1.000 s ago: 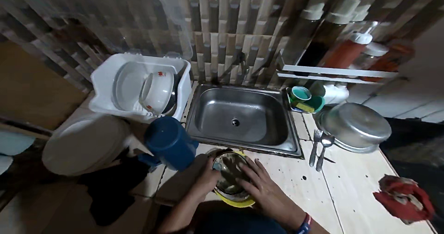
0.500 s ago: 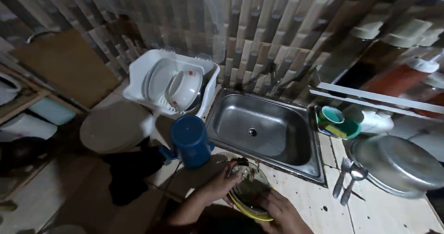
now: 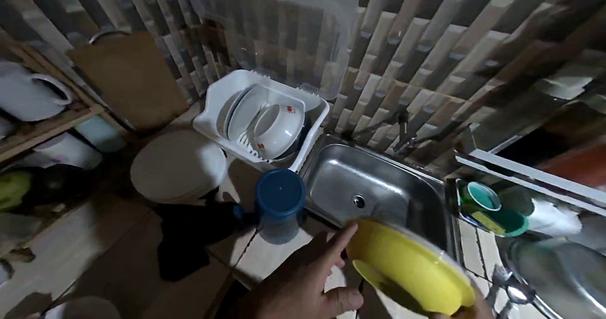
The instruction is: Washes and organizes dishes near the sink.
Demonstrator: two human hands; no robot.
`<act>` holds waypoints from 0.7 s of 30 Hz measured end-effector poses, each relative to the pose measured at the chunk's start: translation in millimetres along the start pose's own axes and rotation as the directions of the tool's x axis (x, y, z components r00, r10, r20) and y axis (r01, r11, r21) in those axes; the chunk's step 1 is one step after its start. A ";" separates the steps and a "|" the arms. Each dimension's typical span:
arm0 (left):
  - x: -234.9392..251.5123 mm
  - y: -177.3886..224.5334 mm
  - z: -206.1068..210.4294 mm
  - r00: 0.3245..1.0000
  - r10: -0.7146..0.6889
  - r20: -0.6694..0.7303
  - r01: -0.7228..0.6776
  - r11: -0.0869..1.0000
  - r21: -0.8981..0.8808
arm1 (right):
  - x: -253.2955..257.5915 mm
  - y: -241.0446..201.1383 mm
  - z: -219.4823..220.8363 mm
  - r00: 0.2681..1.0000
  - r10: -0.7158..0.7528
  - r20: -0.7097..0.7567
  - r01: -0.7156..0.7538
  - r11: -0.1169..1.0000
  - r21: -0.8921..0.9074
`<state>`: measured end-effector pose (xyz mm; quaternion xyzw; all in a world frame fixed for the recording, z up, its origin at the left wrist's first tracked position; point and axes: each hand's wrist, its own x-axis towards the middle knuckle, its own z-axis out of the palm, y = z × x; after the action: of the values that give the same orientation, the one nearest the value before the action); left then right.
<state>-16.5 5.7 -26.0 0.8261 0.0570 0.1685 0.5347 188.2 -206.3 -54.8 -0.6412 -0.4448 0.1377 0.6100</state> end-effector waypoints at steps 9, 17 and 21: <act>34.7 12.7 -144.2 0.844 0.115 -0.525 0.027 0.967 0.255 | 209.2 -81.0 135.3 0.977 0.118 0.179 -0.205 0.761 0.615; 62.3 -83.6 -183.4 0.646 -0.140 -0.750 0.340 0.933 0.118 | 295.0 -29.3 268.8 0.843 0.398 0.362 -0.537 0.665 0.519; 59.7 -101.3 -199.2 0.559 -0.140 -0.817 0.381 0.919 0.102 | 303.3 -29.9 298.6 0.826 0.402 0.395 -0.557 0.686 0.468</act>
<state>-19.4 236.9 -30.5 0.7094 0.4339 0.4273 0.3549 133.1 210.5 18.3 -0.5015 -0.2745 0.5018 0.6491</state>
